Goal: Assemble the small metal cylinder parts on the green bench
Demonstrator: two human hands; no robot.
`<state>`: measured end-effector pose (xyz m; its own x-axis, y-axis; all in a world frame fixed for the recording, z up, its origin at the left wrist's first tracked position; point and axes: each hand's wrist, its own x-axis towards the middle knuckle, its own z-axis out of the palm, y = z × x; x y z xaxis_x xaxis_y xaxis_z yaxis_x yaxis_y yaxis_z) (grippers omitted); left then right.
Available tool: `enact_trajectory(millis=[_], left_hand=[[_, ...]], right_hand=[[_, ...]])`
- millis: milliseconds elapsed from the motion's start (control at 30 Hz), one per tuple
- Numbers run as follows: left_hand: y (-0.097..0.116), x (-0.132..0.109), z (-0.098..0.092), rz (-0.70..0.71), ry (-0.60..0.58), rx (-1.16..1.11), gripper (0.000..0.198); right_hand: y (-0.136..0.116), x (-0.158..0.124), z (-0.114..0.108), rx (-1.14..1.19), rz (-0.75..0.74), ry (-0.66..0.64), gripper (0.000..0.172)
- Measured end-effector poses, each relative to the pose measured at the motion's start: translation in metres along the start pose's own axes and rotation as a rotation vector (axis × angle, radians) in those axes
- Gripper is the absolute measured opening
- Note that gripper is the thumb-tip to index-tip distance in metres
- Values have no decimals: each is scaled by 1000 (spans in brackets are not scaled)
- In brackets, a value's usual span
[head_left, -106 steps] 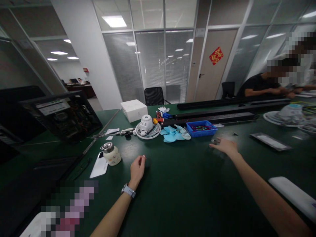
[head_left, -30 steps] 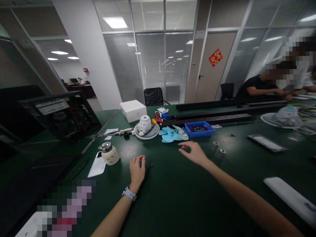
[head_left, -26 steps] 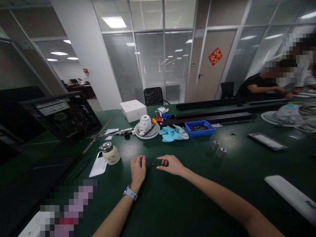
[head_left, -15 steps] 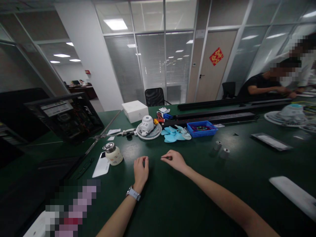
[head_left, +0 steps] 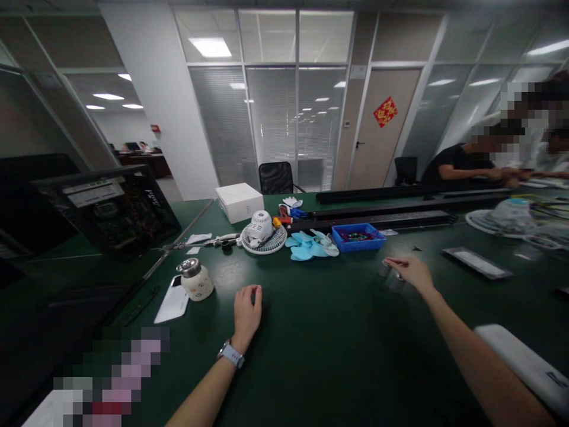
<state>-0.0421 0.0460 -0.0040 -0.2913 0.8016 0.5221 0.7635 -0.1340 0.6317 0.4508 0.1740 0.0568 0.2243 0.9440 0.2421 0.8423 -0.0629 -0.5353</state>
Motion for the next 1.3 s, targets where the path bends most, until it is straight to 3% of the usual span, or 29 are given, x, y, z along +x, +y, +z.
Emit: enact_trajectory(millis=[267,533,700,867,967,1067,1167,1233,1300], left_hand=[[2,-1,-1,-15,-19,-8,31],[4,-1,-1,-10,-30,-8,31],[4,-2,-1,0,-27,0,30],[4,-2,0,-20,-26,14,29],[3,-1,1,-16,-14,6,29],[4,-1,0,-15,-7,4,27],[9,-2,-3,-24,2,18,26],[12,-3,-5,-18,12,23,25],[14,-3,-6,12,10,17,23]], right_hand=[[6,5,7,27,86,17,44],[8,16,7,-12,118,-57,43],[9,17,5,94,180,-114,44],[21,-7,5,269,171,44,65],[29,-32,11,218,159,29,74],[31,-51,18,109,147,-10,67],[24,-65,25,-8,148,63,55],[10,-72,32,-53,61,134,53],[-14,-80,41,-13,-132,143,56]])
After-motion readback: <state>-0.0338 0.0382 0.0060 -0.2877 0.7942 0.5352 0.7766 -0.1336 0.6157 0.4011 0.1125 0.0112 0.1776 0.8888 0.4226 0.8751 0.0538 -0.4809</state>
